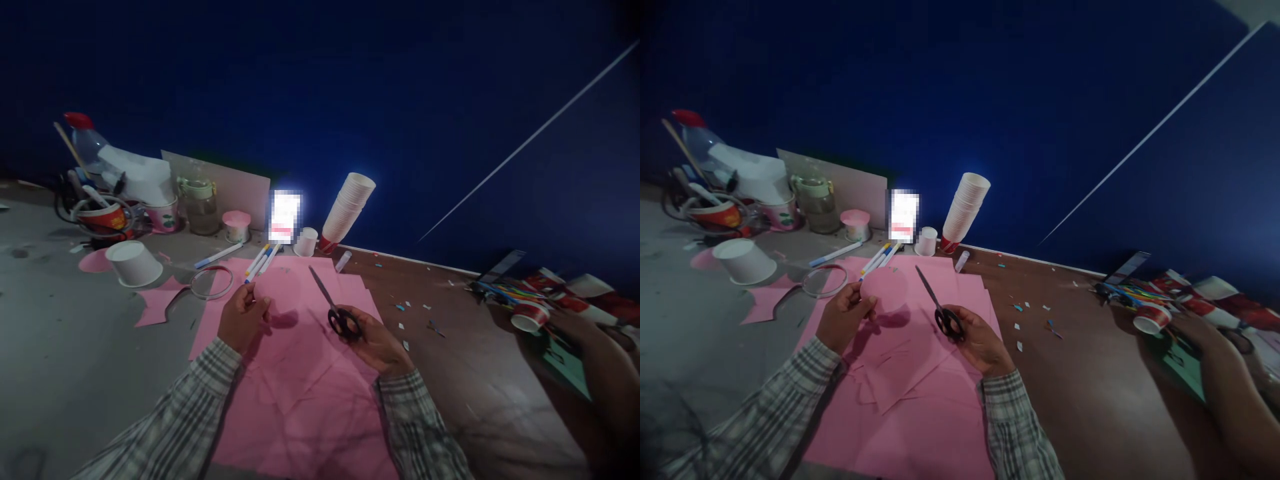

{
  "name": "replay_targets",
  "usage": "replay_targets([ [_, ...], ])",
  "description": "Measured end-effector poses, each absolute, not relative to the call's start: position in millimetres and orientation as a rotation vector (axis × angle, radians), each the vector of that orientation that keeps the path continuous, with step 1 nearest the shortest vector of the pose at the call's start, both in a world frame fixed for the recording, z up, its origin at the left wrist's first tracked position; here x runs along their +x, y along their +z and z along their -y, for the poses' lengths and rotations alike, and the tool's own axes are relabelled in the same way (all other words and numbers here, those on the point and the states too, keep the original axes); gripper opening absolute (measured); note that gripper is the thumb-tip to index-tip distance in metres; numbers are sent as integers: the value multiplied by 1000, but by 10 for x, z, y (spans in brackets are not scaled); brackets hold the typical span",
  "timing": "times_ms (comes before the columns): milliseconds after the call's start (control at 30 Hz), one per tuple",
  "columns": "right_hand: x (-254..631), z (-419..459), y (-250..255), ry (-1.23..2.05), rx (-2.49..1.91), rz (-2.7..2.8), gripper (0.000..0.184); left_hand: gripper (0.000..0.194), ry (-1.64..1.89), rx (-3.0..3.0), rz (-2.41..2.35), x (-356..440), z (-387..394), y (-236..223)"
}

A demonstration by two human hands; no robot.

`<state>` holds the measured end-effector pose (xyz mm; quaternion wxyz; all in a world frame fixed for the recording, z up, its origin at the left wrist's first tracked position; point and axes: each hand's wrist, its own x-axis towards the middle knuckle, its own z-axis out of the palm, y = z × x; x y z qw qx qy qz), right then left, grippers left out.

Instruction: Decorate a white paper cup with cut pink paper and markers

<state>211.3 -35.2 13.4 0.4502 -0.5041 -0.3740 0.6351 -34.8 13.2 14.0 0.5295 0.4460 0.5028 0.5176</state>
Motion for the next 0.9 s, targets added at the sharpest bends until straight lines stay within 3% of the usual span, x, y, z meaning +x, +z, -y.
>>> replay_targets([
  [167, 2022, 417, 250, 1761, -1011, 854, 57, 35, 1245, 1051, -1233, -336, -109, 216],
  [500, 1832, 497, 164, 1696, -1095, 1163, 52, 33, 1321, 1051, -1198, -371, -136, 165],
  [900, 1562, 588, 168, 1449, -1389, 1443, 31, 27, 1422, 974, -1149, -467, -196, 182],
])
